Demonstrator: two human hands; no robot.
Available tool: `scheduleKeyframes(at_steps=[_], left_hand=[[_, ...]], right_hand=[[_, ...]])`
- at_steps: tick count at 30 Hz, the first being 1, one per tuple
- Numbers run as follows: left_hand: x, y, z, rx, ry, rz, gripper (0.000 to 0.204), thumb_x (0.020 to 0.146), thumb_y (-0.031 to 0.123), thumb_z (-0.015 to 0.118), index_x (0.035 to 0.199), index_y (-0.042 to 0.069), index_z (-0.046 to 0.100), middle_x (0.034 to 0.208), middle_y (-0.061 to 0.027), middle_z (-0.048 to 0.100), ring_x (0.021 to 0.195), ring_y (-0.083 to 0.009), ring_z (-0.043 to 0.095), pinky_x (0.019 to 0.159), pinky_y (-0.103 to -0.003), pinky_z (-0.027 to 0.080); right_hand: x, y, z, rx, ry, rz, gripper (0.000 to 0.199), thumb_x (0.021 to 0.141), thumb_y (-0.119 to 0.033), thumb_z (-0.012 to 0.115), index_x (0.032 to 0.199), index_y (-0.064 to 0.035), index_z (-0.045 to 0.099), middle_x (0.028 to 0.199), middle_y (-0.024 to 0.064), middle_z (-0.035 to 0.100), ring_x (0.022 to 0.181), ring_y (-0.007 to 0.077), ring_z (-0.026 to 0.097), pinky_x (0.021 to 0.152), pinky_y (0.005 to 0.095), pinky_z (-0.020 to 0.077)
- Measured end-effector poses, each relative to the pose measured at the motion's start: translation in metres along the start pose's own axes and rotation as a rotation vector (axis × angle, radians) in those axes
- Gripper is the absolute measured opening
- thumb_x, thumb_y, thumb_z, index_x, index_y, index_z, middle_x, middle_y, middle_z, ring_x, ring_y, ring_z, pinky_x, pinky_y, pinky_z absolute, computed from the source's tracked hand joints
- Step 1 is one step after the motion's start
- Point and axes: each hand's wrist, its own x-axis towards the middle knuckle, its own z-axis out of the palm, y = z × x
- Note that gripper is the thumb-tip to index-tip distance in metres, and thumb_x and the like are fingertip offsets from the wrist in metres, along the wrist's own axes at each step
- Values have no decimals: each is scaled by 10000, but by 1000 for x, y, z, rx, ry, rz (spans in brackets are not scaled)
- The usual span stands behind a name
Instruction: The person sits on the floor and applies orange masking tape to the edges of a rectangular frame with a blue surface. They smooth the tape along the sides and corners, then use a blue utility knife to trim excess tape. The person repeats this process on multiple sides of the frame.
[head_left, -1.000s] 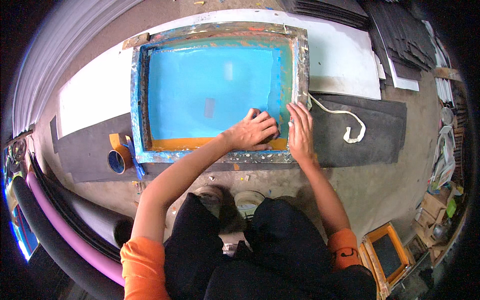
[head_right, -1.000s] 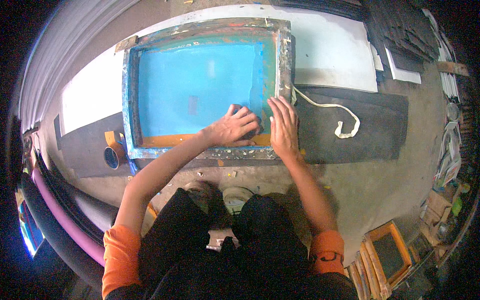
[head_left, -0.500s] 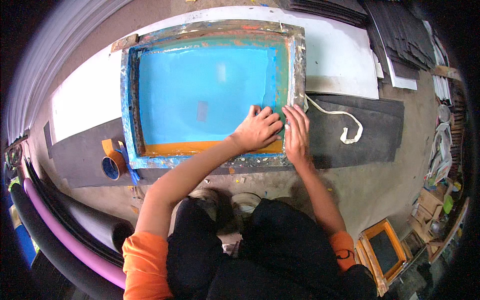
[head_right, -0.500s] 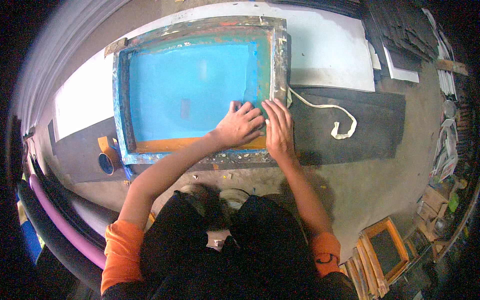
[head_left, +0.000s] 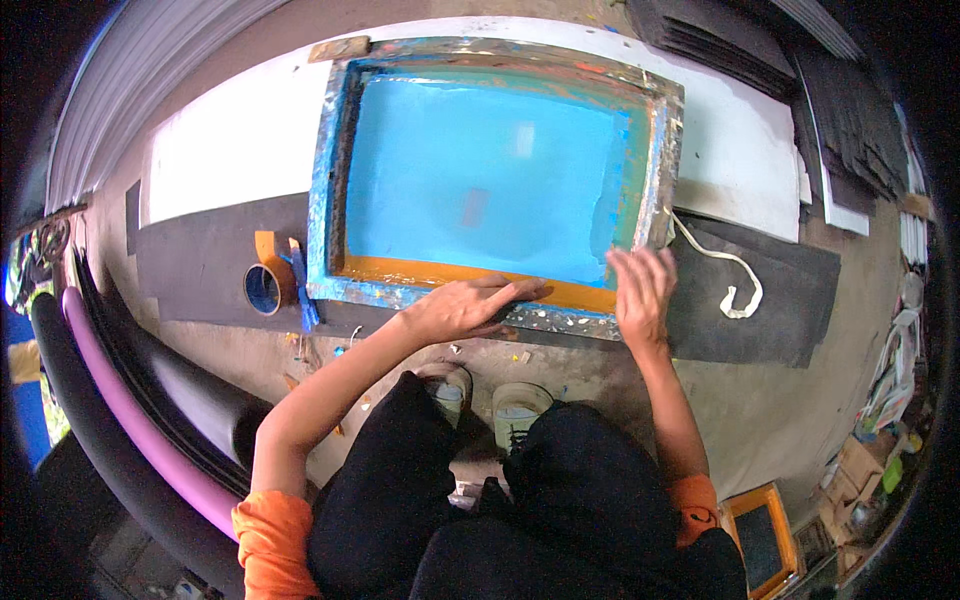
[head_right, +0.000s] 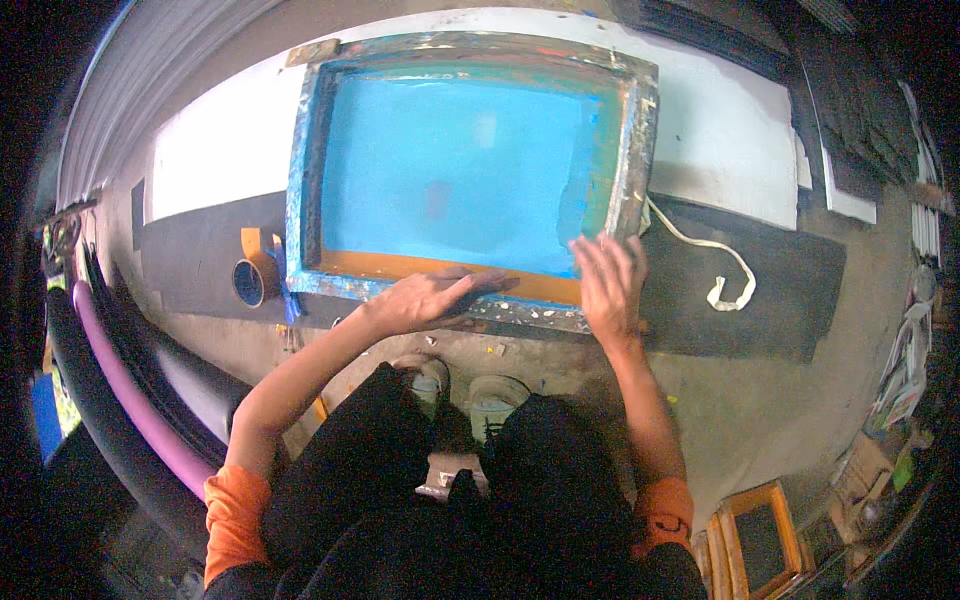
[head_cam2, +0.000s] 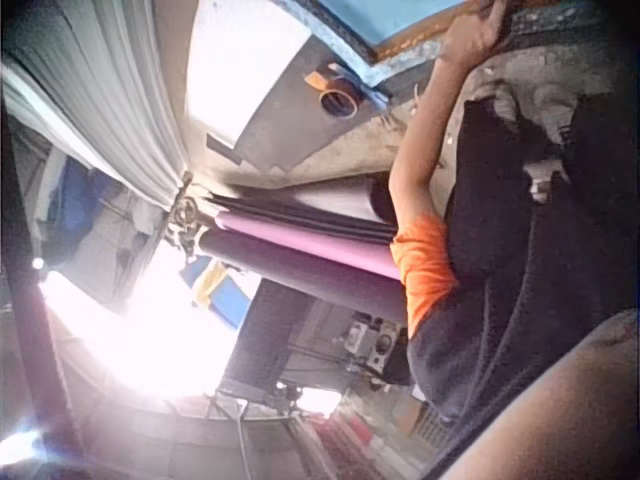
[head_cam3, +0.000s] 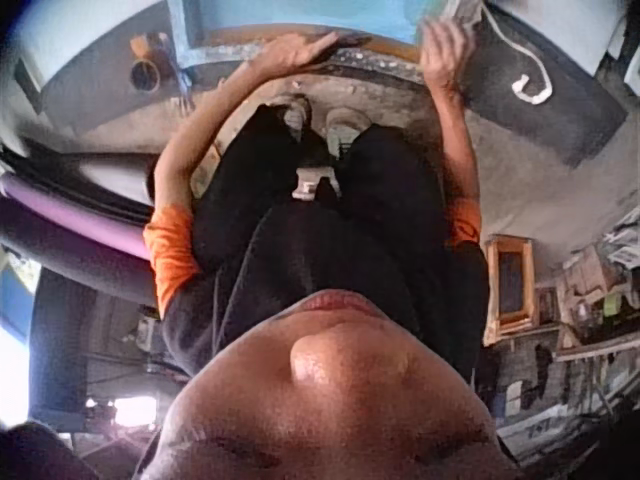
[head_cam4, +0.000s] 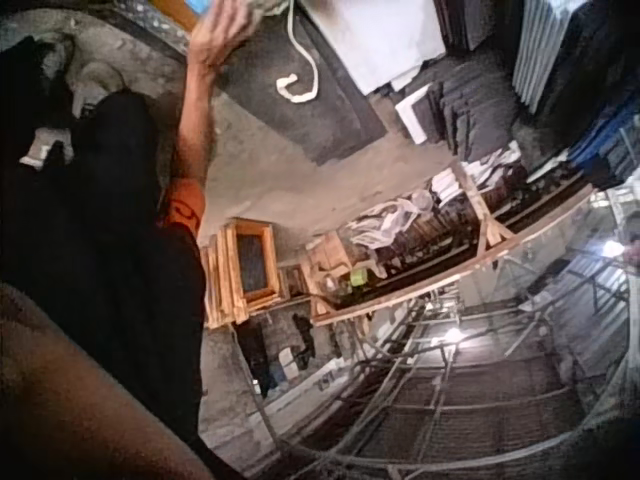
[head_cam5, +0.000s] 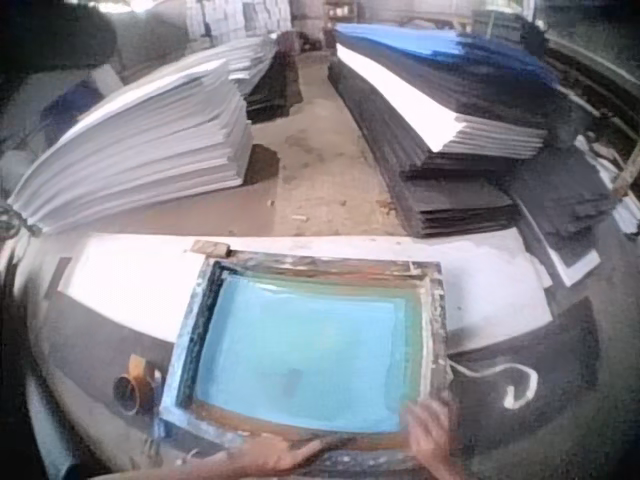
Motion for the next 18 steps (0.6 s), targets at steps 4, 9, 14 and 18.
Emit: scheduleKeyframes(at_steps=[4, 9, 14, 18], left_hand=[[-2, 2, 2, 64, 150, 125, 661, 791, 312, 593, 1307, 48, 275, 1078, -217, 531, 800, -378, 584, 690, -432, 481], [-8, -9, 17, 129, 239, 164, 670, 807, 368, 591, 1219, -80, 313, 591, -208, 538, 517, -396, 541, 471, -474, 431], [-6, -5, 9, 77, 184, 140, 614, 810, 371, 591, 1166, -65, 347, 679, -218, 562, 579, -396, 554, 512, -467, 447], [-5, -5, 7, 36, 168, 116, 534, 817, 351, 582, 1119, -37, 373, 714, -211, 577, 631, -403, 561, 548, -465, 461]], right_hand=[[8, -30, 1, 226, -229, -59, 221, 782, -43, 563, 1000, -11, 587, 944, 98, 571, 917, 260, 532, 803, 389, 438], [11, -51, 10, 517, -363, 178, 160, 811, -104, 574, 931, -2, 599, 876, 110, 567, 844, 281, 540, 743, 375, 439], [16, -48, 16, 685, -458, 348, 140, 791, -140, 612, 853, -17, 632, 849, 104, 594, 843, 266, 552, 749, 358, 433], [19, -38, 24, 765, -613, 541, 179, 731, -182, 682, 821, -31, 651, 811, 90, 629, 784, 199, 581, 717, 316, 434]])
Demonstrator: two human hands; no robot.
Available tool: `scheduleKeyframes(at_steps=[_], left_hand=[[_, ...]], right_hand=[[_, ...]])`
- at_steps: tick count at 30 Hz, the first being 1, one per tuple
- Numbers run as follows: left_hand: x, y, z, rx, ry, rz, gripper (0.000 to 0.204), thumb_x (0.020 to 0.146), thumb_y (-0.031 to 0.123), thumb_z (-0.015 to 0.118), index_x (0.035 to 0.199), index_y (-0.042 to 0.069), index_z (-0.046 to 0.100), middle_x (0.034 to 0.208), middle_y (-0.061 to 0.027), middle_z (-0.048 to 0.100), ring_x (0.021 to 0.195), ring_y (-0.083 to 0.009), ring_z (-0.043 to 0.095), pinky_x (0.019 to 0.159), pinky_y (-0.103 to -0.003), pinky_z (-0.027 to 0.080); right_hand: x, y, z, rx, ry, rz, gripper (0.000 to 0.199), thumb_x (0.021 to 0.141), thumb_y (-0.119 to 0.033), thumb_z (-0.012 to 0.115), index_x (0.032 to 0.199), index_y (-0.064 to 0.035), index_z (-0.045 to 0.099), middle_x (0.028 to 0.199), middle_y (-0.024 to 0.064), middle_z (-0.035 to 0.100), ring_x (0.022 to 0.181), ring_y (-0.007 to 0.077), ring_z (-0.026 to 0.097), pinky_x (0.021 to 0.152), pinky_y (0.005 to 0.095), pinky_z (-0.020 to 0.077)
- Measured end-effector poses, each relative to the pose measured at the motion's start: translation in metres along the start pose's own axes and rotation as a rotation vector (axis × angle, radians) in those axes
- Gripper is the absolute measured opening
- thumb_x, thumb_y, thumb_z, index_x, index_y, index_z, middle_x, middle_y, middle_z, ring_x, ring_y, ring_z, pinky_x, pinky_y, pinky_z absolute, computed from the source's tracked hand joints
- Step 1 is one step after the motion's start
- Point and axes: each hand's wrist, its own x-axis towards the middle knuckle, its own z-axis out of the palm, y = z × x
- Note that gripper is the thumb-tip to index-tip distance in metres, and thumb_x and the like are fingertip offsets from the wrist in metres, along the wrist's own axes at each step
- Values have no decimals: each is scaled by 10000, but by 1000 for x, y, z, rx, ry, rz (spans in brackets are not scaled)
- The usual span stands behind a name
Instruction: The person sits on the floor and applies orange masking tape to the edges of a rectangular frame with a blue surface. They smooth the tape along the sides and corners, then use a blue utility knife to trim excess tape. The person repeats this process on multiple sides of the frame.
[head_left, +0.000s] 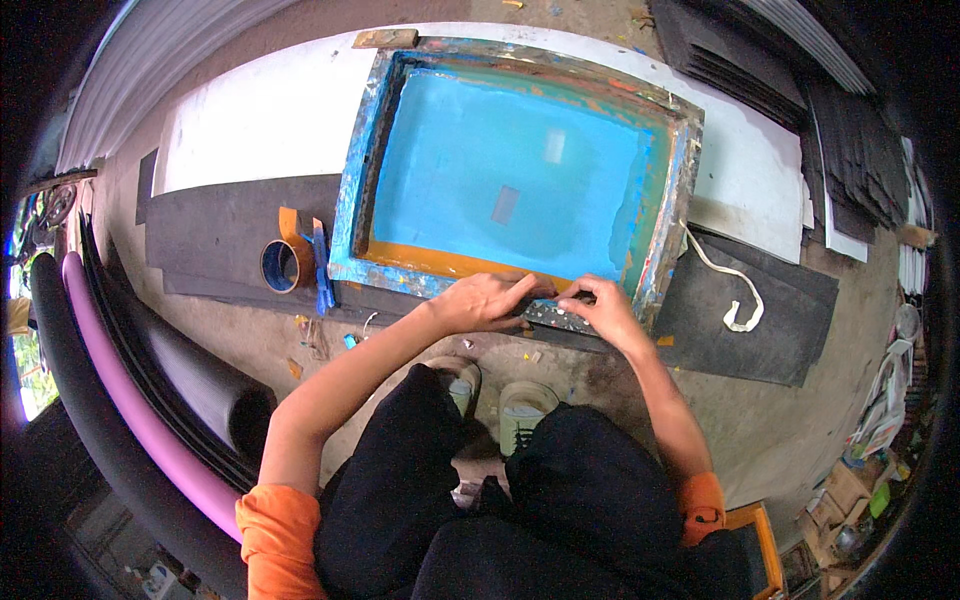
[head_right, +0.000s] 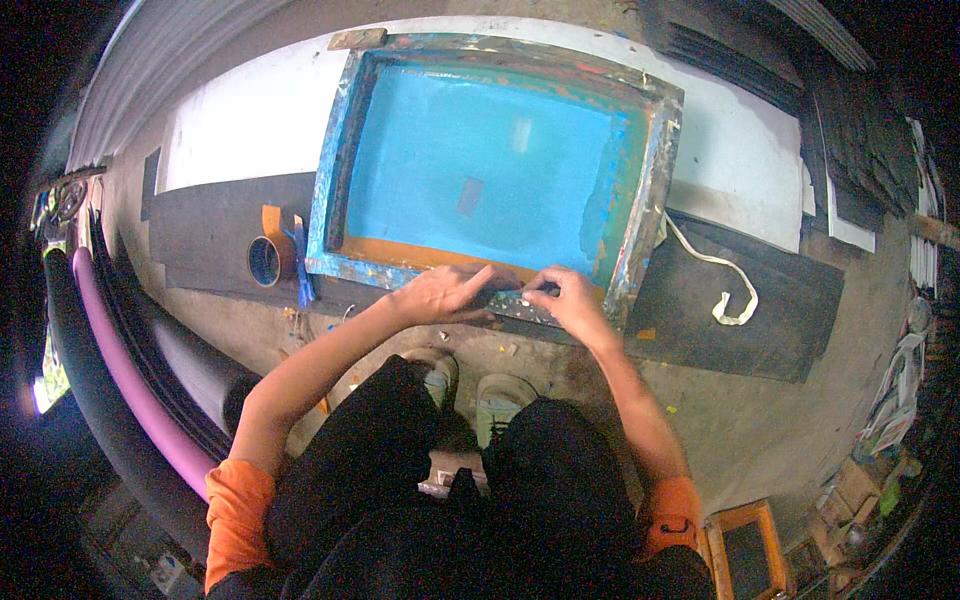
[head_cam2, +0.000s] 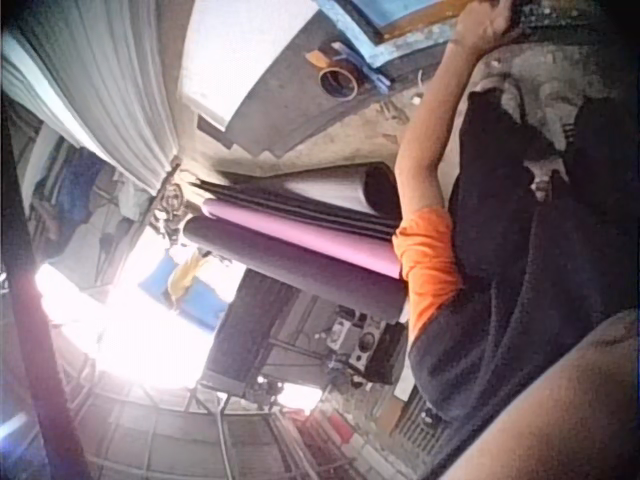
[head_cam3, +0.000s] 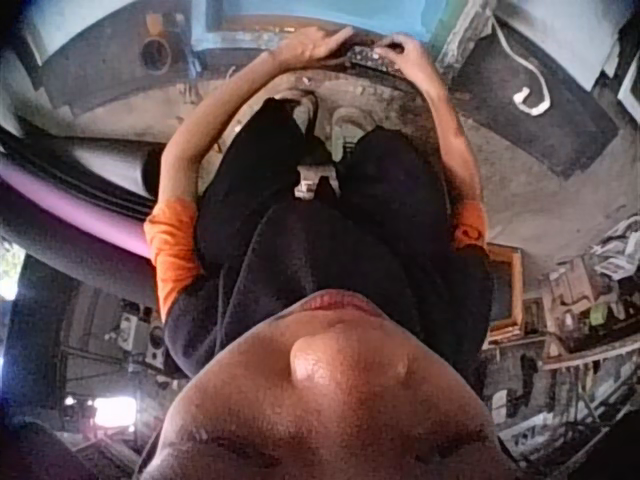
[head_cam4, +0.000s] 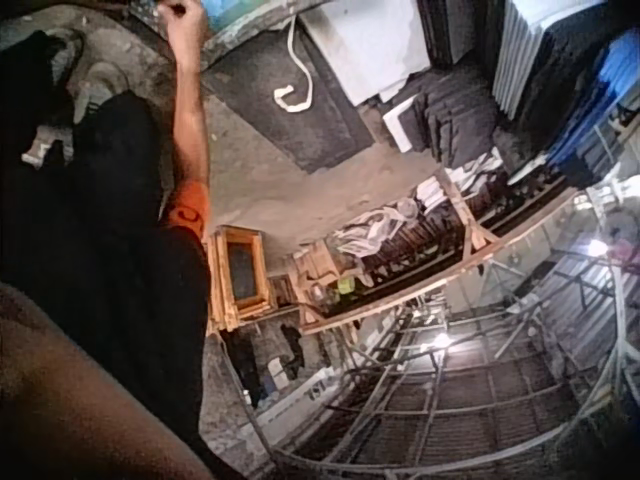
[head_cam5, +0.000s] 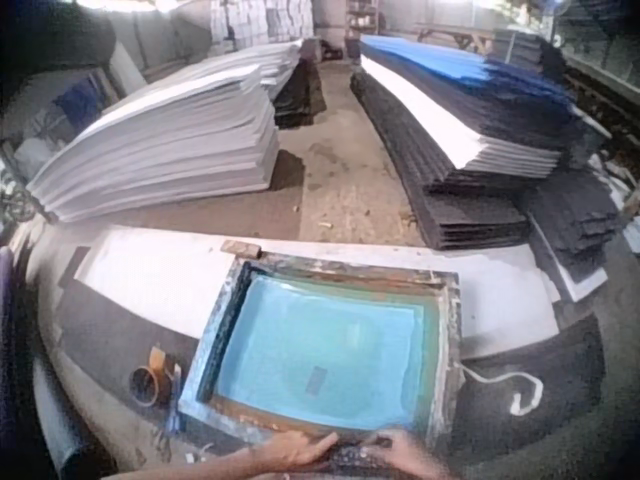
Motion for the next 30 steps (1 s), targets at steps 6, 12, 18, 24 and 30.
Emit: scheduleKeyframes(at_steps=[6, 12, 18, 24, 30], left_hand=[[3, -5, 6, -117, 60, 46, 496, 800, 303, 603, 1110, -11, 376, 789, -209, 588, 696, -407, 568, 590, -476, 463], [2, 1, -1, -58, -38, -36, 528, 768, 265, 645, 1125, -9, 369, 815, -216, 584, 702, -397, 570, 588, -469, 468], [1, -1, 4, 3, 41, 27, 535, 761, 271, 654, 1111, -22, 375, 881, -228, 569, 745, -391, 572, 592, -447, 481], [-20, 5, -14, 108, -30, -152, 614, 739, 243, 650, 1248, 77, 350, 1034, -133, 555, 900, -348, 566, 706, -416, 492], [-63, -13, -50, 276, 10, -273, 612, 608, 161, 728, 1165, 132, 476, 963, -97, 554, 881, -278, 553, 731, -373, 487]], right_hand=[[24, 3, -9, 14, -162, 112, 183, 702, -201, 700, 799, -47, 682, 721, 82, 653, 657, 152, 581, 635, 294, 443], [23, 12, -4, 73, -124, 145, 198, 696, -209, 703, 782, -32, 678, 714, 92, 654, 675, 152, 592, 626, 294, 448], [18, 9, -9, 399, -24, 215, 197, 838, -165, 568, 928, -6, 641, 803, 85, 651, 722, 149, 603, 674, 299, 467], [-45, -10, -22, -261, 148, -136, 296, 862, -215, 536, 1080, -17, 563, 981, 150, 584, 918, 273, 579, 793, 355, 455], [-67, -13, -21, -695, 187, -298, 566, 719, -168, 670, 1230, -72, 448, 985, 133, 556, 932, 295, 539, 838, 372, 435]])
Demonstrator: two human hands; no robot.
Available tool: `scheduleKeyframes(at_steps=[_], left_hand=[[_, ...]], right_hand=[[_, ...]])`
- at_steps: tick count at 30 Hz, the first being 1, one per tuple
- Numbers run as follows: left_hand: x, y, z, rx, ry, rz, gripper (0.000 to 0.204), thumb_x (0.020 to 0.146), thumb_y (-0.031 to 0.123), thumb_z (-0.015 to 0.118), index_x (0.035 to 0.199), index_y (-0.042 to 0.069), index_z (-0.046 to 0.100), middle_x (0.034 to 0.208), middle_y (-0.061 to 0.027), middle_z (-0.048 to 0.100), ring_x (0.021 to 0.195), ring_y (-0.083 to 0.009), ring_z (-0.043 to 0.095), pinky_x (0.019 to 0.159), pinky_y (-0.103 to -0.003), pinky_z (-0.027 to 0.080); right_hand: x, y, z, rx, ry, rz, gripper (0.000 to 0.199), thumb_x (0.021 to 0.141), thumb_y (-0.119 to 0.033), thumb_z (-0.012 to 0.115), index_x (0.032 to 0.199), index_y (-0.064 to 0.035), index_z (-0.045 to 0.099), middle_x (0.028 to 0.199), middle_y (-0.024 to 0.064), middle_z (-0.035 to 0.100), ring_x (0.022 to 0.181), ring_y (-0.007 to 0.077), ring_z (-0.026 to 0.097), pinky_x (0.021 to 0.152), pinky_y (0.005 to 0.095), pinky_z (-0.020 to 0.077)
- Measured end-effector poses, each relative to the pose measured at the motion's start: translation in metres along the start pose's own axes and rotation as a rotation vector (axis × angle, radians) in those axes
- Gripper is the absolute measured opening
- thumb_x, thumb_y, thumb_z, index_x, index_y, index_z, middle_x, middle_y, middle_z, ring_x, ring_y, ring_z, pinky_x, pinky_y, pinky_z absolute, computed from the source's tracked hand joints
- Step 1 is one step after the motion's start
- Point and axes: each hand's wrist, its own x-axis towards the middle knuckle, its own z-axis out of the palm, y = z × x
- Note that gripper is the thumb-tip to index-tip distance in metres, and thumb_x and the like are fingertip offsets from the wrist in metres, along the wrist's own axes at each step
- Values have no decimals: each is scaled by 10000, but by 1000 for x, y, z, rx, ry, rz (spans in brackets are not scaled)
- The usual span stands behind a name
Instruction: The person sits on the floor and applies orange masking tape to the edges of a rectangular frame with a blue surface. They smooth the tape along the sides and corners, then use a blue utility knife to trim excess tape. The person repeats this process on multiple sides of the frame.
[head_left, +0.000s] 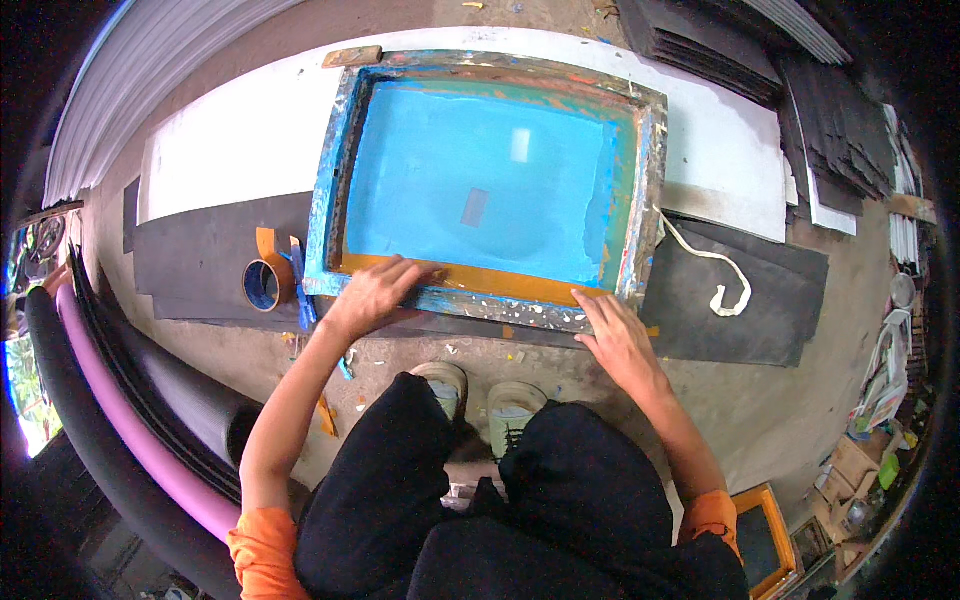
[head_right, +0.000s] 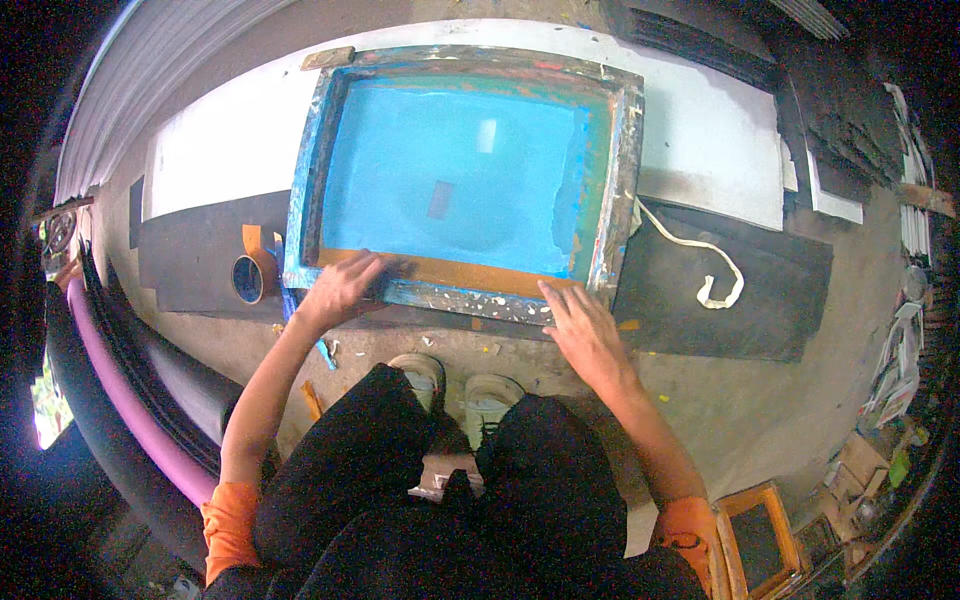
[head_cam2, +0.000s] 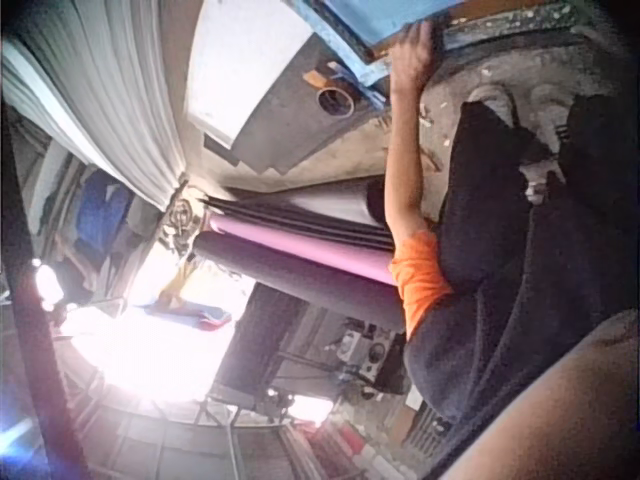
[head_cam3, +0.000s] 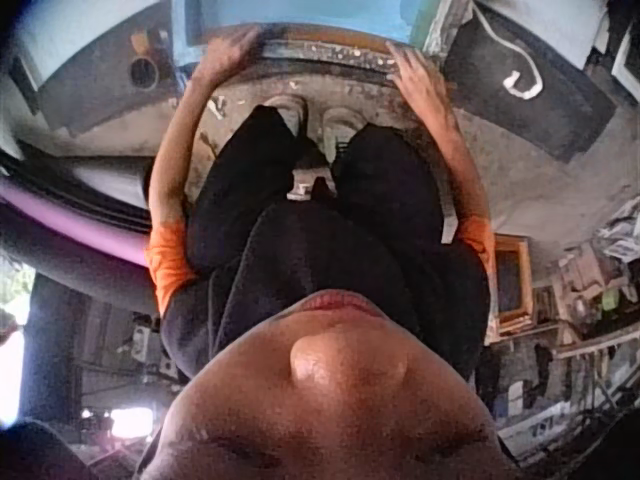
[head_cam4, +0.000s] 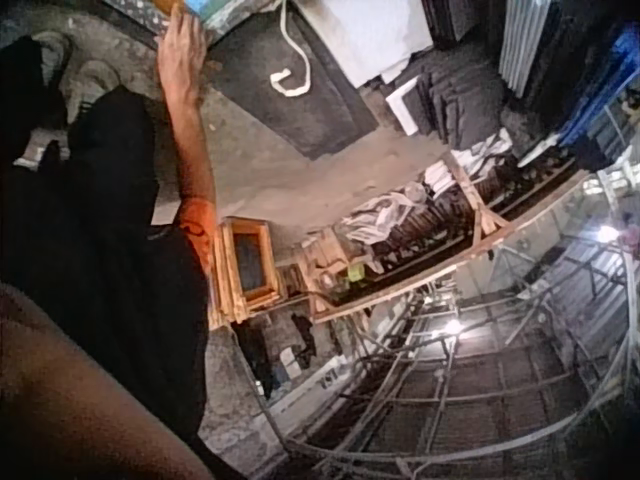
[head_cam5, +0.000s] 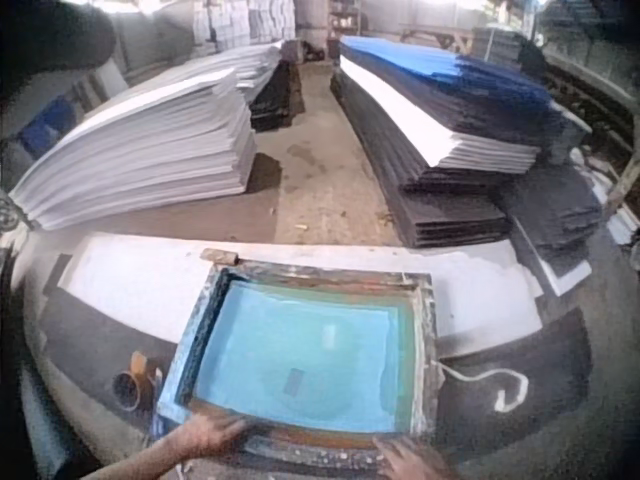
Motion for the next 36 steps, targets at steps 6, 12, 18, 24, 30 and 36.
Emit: scheduleKeyframes(at_steps=[6, 12, 18, 24, 30, 36], left_hand=[[-19, -4, 7, 71, 144, -84, 503, 584, 122, 742, 1039, 91, 528, 890, -77, 487, 887, -267, 507, 752, -370, 457], [-8, 13, 19, 91, 185, -121, 553, 621, 124, 723, 1100, 54, 456, 948, -115, 502, 934, -298, 492, 775, -374, 439], [50, 47, 7, -516, -100, -66, 785, 732, 144, 666, 1358, 138, 194, 1159, -181, 538, 1034, -399, 506, 870, -477, 413], [77, 46, 26, -664, -173, 32, 845, 757, 119, 634, 1395, 194, 85, 1220, -171, 507, 1040, -409, 511, 871, -486, 418], [81, 49, 33, -592, -247, 20, 754, 770, 110, 613, 1372, 156, 162, 1110, -192, 559, 876, -414, 563, 749, -484, 455], [65, 41, 58, -419, 5, 88, 539, 776, 155, 615, 1240, 95, 347, 958, -188, 593, 768, -399, 571, 664, -471, 463]], right_hand=[[1, 13, -3, 3, 62, -36, 663, 674, -77, 692, 1270, -81, 401, 938, 125, 558, 896, 288, 535, 801, 382, 434], [34, 20, -18, 34, 22, 70, 781, 672, -7, 684, 1337, -105, 287, 994, 129, 576, 964, 313, 538, 840, 402, 422], [56, -3, -24, 310, -182, 165, 824, 702, -58, 685, 1373, -148, 216, 1072, 158, 581, 1014, 331, 528, 864, 411, 425], [57, -1, -5, 495, -104, 185, 805, 697, -40, 683, 1363, -180, 253, 1084, 116, 604, 1059, 314, 524, 900, 397, 398], [53, 6, 9, 590, -51, 226, 734, 689, -10, 679, 1324, -180, 352, 1069, 79, 621, 1080, 283, 530, 931, 369, 376], [53, -1, 14, 651, 30, 236, 689, 704, 31, 649, 1311, -147, 376, 1064, 94, 619, 1077, 253, 540, 936, 358, 374]])
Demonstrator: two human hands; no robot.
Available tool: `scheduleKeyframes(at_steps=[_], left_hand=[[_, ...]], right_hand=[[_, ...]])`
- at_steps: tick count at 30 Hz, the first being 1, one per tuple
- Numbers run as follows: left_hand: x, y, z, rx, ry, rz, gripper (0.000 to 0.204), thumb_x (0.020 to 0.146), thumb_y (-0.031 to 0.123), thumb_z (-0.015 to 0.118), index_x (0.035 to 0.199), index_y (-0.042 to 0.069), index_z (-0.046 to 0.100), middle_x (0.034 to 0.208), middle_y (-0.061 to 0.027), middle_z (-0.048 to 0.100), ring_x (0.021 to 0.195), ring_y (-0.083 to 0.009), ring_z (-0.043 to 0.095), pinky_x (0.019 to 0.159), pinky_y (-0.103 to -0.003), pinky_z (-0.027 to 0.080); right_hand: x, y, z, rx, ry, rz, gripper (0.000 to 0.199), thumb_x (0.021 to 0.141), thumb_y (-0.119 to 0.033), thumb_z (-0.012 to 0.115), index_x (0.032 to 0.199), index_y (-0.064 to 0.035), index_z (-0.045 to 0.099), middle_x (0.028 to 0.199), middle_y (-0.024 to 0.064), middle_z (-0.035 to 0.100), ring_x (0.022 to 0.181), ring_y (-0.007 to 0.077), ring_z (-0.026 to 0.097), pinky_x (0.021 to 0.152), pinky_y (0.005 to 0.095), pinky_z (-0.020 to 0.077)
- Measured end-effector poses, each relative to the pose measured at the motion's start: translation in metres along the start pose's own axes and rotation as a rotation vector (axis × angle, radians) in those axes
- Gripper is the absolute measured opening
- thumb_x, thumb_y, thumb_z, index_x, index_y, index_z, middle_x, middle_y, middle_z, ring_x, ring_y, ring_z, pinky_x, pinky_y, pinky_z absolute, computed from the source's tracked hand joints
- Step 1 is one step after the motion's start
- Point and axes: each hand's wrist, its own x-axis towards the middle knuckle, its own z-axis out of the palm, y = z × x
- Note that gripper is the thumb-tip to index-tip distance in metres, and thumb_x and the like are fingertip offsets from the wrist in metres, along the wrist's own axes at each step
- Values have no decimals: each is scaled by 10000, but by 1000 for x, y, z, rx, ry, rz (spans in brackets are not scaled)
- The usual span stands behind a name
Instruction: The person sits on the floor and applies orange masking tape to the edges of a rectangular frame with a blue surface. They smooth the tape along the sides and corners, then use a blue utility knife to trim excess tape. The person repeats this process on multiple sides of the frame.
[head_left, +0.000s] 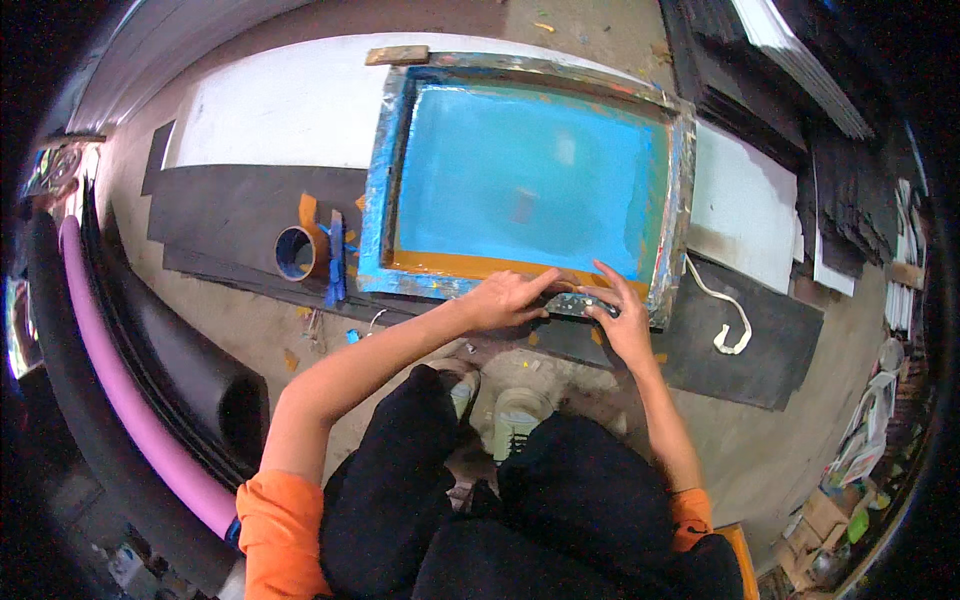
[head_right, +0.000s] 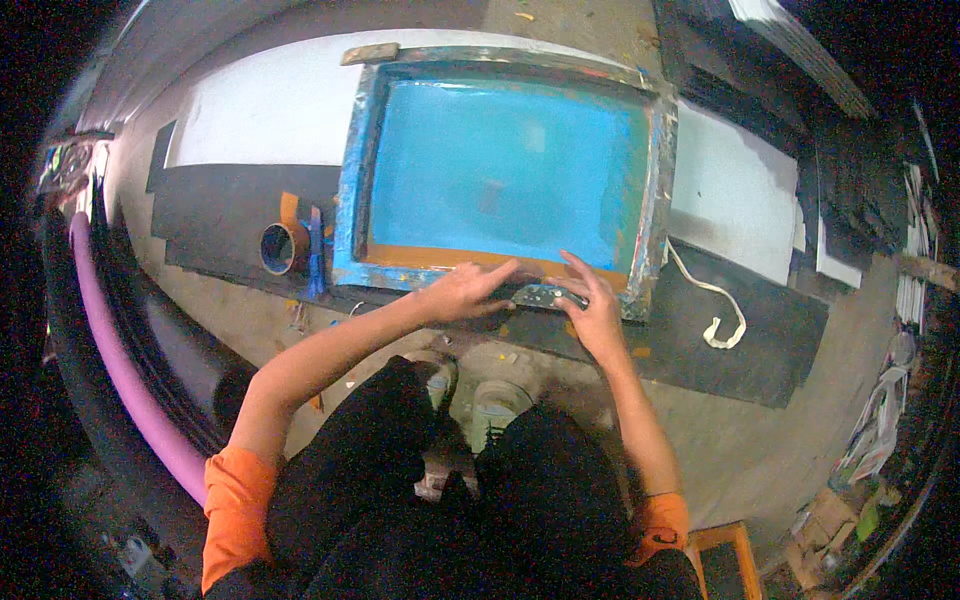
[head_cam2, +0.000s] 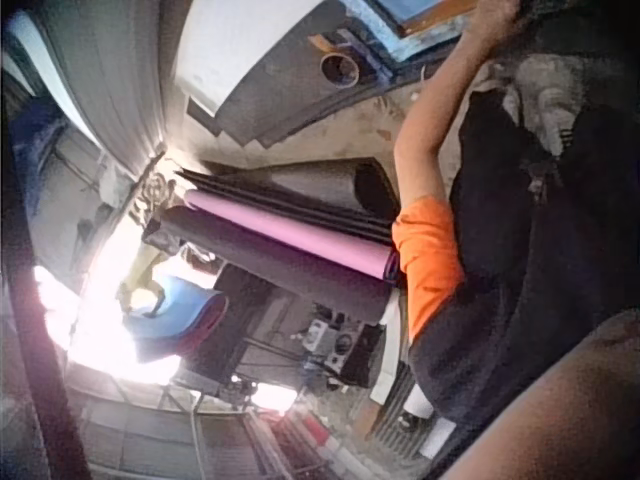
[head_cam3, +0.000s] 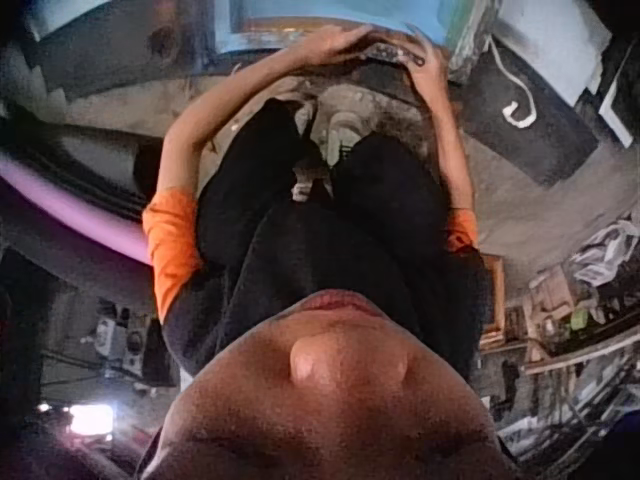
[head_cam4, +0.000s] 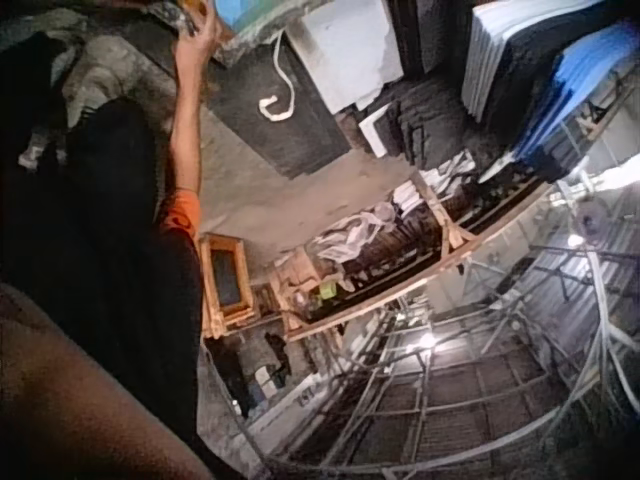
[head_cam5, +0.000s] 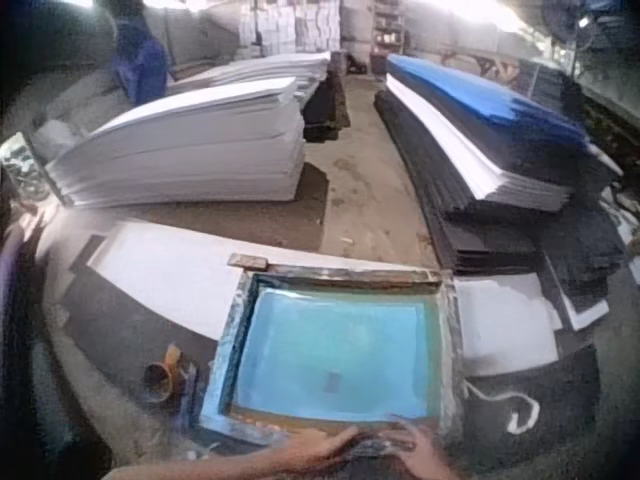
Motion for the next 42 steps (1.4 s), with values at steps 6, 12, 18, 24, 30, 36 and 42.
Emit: scheduleKeyframes(at_steps=[6, 12, 18, 24, 30, 36, 42], left_hand=[[-44, 13, -22, 78, 465, 62, 373, 771, 167, 623, 1097, 91, 458, 914, -112, 589, 854, -317, 562, 702, -404, 451], [-165, -7, -60, 300, 1080, -422, 210, 743, 73, 611, 944, 56, 551, 899, -110, 551, 884, -298, 503, 784, -386, 399], [-214, -34, -40, 389, 1057, -753, 481, 668, 165, 715, 1061, 38, 468, 968, -133, 483, 916, -320, 487, 802, -387, 420], [-223, -39, -34, 122, 1153, -754, 392, 743, 201, 682, 1068, 48, 525, 979, -117, 535, 816, -259, 579, 718, -355, 472], [-189, 7, -56, -399, 1205, -562, 398, 719, 203, 720, 1056, 50, 574, 1000, -95, 589, 844, -170, 586, 743, -299, 465], [-126, 23, -64, -179, 954, -238, 348, 745, 226, 679, 1016, 44, 561, 953, -113, 530, 942, -260, 510, 840, -362, 394], [-53, 5, -46, 24, 392, -56, 432, 733, 276, 671, 1076, 53, 531, 968, -125, 536, 958, -297, 506, 834, -387, 418]], right_hand=[[21, -19, 3, -281, 140, -207, 592, 735, 12, 620, 1274, -76, 390, 1064, 113, 581, 1012, 257, 543, 919, 354, 392], [81, -107, 84, -118, 29, -425, 329, 766, -21, 577, 1093, -50, 543, 1030, 116, 576, 989, 267, 540, 881, 373, 410], [99, -158, 206, -117, -357, -615, 183, 796, -67, 541, 971, -31, 584, 958, 136, 591, 936, 308, 543, 858, 389, 414], [87, -147, 230, 32, -318, -459, 256, 829, -95, 539, 1074, -25, 522, 1001, 125, 556, 899, 243, 570, 798, 332, 464], [78, -153, 226, 631, -185, -7, 548, 891, -215, 522, 1308, -12, 229, 1078, 162, 505, 875, 217, 588, 735, 326, 488], [75, -151, 119, 649, -39, -58, 289, 922, -209, 437, 1178, -81, 396, 799, 52, 541, 682, 146, 562, 626, 272, 471], [20, -88, -32, -311, 0, 135, 295, 931, -274, 403, 1101, -36, 444, 839, 188, 574, 841, 363, 571, 738, 396, 440]])
